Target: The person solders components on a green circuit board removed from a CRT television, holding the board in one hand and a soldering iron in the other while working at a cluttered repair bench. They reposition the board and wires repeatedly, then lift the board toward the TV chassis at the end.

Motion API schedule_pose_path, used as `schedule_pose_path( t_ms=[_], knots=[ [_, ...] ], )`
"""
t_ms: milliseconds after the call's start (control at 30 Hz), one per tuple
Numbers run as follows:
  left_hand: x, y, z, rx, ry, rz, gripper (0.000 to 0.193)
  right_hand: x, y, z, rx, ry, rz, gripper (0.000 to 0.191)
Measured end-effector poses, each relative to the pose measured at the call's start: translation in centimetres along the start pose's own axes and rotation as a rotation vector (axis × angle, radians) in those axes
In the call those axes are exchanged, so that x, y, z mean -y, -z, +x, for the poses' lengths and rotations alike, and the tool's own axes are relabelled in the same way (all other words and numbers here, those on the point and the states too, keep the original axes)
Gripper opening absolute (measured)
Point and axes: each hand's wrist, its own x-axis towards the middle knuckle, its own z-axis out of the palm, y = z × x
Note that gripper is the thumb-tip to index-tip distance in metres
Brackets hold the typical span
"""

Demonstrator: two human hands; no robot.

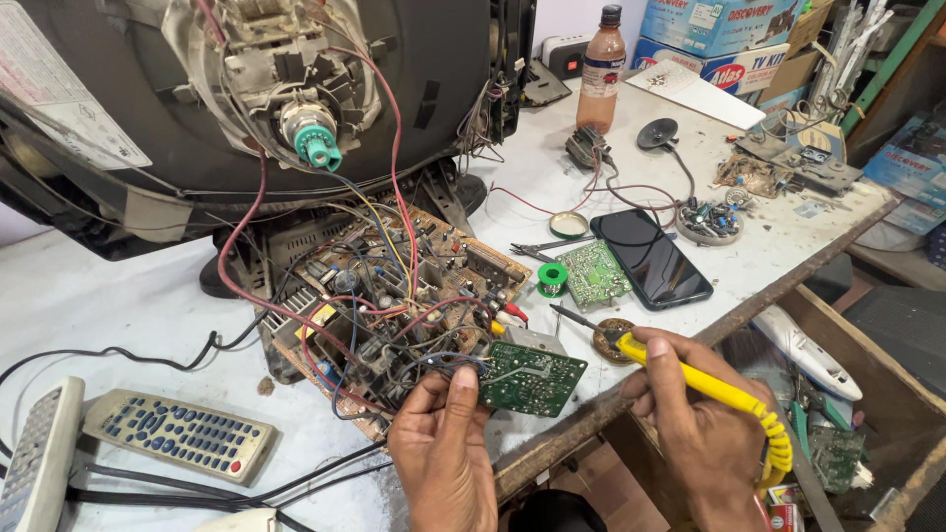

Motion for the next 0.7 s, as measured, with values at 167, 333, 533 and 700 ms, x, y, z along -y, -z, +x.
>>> schedule_pose_path(
  t_ms=[167,333,533,700],
  knots=[
    [-0.09,-0.18,-0.12,-0.004,0.0,0.006,0.007,0.06,-0.03,0.09,0.003,0.03,-0.031,0.027],
    [-0.15,-0.27,-0.16,-0.018,0.014,0.018,0.007,0.22,-0.1,0.0,-0.003,0.029,-0.014,0.027],
    [-0.11,-0.43,-0.19,-0.014,0.005,0.006,0.007,0.12,-0.23,-0.11,-0.009,0.015,-0.007,0.027],
    [-0.09,-0.52,-0.31,-0.001,0.009,-0.005,0.007,0.16,-0.29,0.06,-0.004,0.051,-0.009,0.027]
  ],
)
